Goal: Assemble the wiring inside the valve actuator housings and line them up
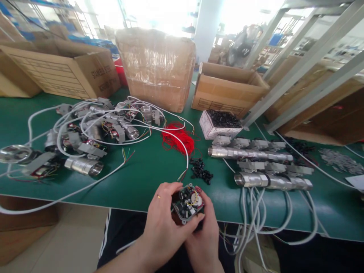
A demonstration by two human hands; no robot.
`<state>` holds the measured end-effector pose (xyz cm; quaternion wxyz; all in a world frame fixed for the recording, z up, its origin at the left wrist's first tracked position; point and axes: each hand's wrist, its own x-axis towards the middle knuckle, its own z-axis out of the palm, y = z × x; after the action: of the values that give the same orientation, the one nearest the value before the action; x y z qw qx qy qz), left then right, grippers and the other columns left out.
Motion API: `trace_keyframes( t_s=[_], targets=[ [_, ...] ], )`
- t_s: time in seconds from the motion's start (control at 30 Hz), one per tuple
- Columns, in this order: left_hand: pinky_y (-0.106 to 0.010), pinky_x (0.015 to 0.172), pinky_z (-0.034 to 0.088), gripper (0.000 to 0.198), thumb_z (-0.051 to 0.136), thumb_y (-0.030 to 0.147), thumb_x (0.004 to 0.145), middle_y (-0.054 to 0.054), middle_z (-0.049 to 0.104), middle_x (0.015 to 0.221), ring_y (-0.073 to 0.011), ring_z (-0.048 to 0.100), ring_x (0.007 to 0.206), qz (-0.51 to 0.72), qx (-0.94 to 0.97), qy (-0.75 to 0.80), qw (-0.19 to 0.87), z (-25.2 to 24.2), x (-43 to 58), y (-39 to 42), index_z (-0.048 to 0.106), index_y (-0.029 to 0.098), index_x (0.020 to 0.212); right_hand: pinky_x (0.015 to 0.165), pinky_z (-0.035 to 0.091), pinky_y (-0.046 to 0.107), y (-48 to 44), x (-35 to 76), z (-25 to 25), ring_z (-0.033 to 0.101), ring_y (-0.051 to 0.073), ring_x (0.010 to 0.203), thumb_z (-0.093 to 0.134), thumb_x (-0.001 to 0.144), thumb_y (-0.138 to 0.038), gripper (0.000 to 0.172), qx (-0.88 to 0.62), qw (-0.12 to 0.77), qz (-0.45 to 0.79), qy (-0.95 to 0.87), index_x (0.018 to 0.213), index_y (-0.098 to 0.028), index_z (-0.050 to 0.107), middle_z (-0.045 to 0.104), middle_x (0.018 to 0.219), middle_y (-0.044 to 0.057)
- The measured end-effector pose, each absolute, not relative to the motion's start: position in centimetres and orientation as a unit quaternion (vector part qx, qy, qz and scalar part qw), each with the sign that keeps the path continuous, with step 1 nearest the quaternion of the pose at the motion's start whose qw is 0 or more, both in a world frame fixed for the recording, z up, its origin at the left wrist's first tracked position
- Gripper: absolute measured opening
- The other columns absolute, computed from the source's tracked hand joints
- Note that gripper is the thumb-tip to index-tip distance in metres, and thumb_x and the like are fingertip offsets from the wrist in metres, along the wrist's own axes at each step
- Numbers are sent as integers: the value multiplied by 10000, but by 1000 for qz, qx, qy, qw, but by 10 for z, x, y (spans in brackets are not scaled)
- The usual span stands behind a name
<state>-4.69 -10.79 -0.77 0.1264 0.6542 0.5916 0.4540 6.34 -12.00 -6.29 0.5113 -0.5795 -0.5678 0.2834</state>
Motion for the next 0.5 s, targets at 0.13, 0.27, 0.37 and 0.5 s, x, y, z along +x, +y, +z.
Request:
trace_keyframes(
  t_s=[0.13, 0.27, 0.37, 0.5],
  targets=[
    [-354, 877, 590, 416, 676, 416, 935, -98, 690, 1106, -241, 683, 1005, 447, 713, 518, 152, -4, -62, -110, 529, 190, 1251, 802, 627, 354, -112, 69, -54, 726, 260, 967, 769, 776, -286, 537, -547, 533, 383, -520, 1270, -228, 565, 713, 1148, 90],
    [-259, 890, 573, 197, 563, 218, 1017, -80, 715, 1058, -180, 699, 982, 459, 733, 476, 158, 1, -74, -111, 593, 172, 1206, 833, 609, 293, -99, 82, -35, 723, 213, 950, 763, 770, -232, 517, -482, 512, 429, -567, 1247, -257, 566, 711, 1109, 42],
    [-223, 870, 564, 161, 636, 136, 972, -64, 705, 996, -158, 688, 930, 480, 734, 461, 136, 5, -75, -111, 639, 146, 1133, 772, 590, 243, -89, 92, -24, 710, 179, 883, 771, 753, -198, 513, -442, 480, 432, -622, 1218, -283, 570, 705, 1059, 9],
    [-230, 871, 559, 189, 700, 38, 905, -57, 677, 978, -149, 656, 921, 520, 725, 438, 115, 8, -72, -112, 663, 110, 1076, 823, 562, 251, -79, 102, -20, 679, 186, 953, 768, 713, -165, 595, -401, 443, 436, -673, 1251, -310, 559, 673, 1116, 4]
  ],
)
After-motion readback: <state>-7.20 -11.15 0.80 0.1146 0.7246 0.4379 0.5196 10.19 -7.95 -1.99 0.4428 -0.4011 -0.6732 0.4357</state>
